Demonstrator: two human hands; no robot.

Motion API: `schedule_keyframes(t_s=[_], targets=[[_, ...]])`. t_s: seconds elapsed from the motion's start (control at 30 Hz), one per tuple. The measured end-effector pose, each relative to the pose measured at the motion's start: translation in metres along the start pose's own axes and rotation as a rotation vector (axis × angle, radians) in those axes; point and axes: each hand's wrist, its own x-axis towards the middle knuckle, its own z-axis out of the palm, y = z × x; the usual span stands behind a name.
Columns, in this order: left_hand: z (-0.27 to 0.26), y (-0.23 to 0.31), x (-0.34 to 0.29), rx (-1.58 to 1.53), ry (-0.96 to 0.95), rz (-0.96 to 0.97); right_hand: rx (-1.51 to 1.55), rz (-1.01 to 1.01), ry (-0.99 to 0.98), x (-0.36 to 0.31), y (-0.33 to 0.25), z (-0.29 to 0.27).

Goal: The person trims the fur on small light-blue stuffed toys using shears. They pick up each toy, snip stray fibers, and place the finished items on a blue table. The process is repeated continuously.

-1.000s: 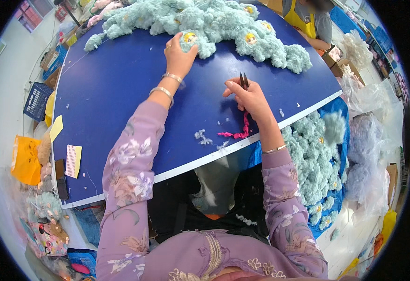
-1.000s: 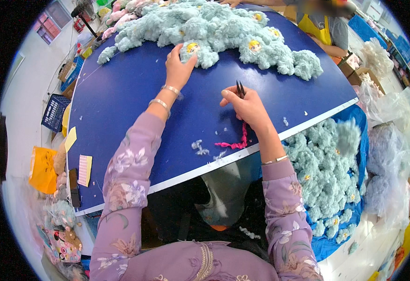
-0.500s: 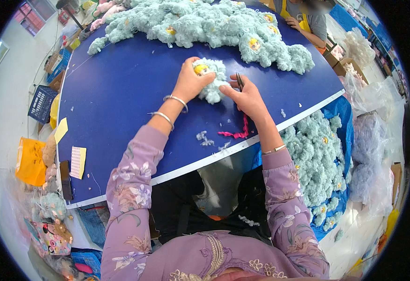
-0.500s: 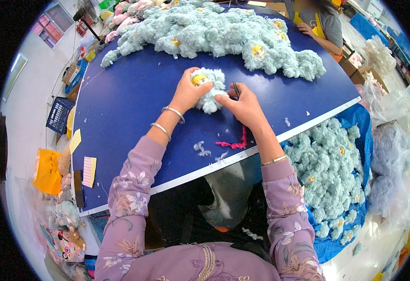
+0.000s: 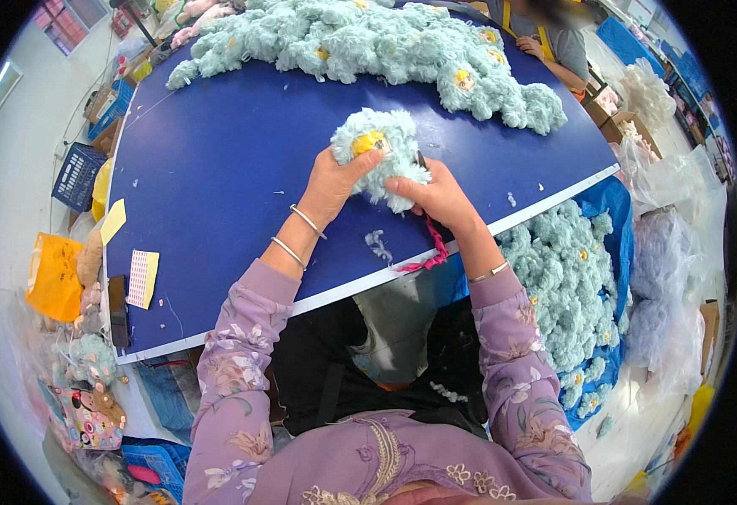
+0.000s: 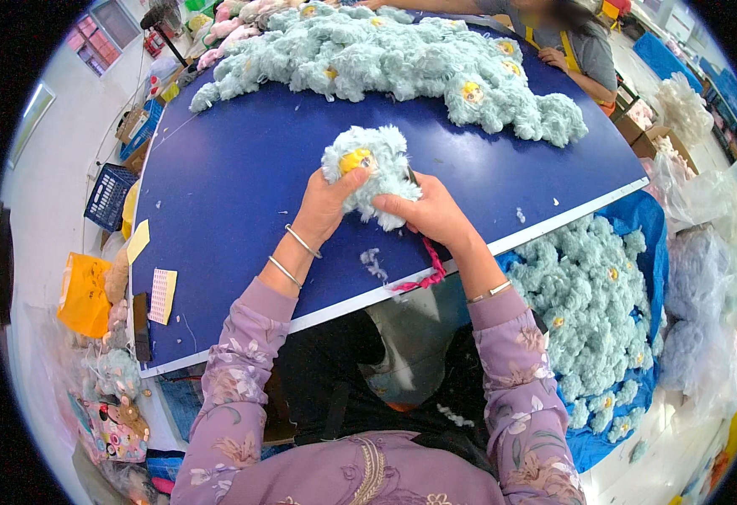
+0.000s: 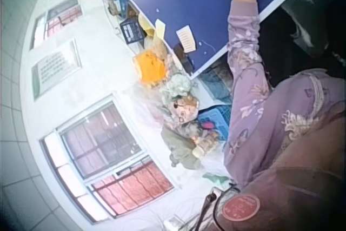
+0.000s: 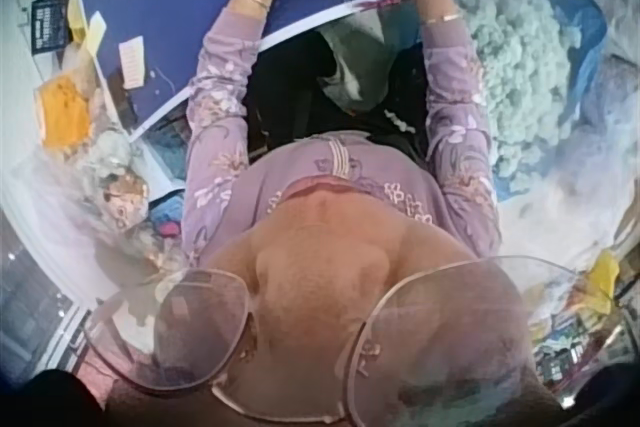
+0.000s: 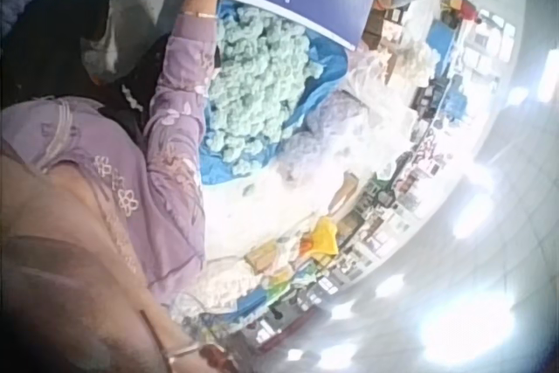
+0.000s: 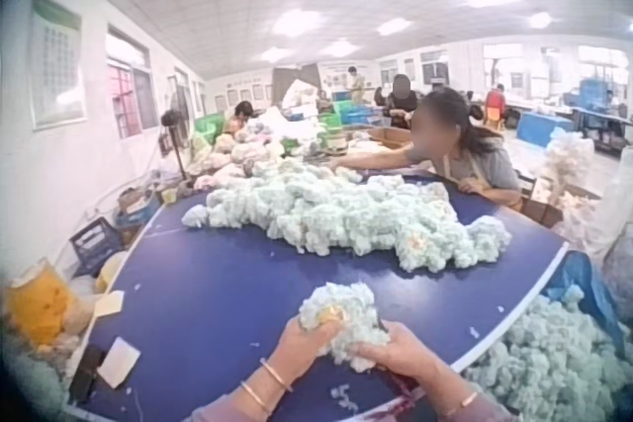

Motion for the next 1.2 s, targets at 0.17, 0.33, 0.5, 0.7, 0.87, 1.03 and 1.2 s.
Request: schedule_keyframes(t_s=[0.17, 0.33, 0.5, 0.7, 0.87, 1.03, 1.2], targets=[[0.002, -0.004, -0.003, -0.009, 0.064, -0.019, 0.030, -0.012, 0.020, -0.001, 0.000, 0.003], [0.003, -0.013, 0.000, -0.120, 0.010, -0.002, 0.005, -0.018, 0.098, 0.001, -0.002, 0.008], [0.005, -0.009, -0.002, -0.192, 0.002, -0.068, -0.002, -0.078, 0.122, 0.002, -0.001, 0.010], [0.001, -0.009, -0.002, -0.172, -0.059, 0.015, 0.025, -0.004, 0.068, 0.000, -0.001, 0.012], [-0.005, -0.022, 0.005, -0.280, -0.133, 0.003, 0.073, -0.143, 0.198, -0.007, -0.011, -0.006], [-0.020, -0.021, 0.009, -0.237, -0.077, -0.009, 0.666, -0.777, 0.120, -0.036, -0.063, -0.085], [0.000, -0.020, 0.012, 0.040, 0.074, 0.035, -0.006, -0.220, 0.932, -0.015, -0.019, -0.125]])
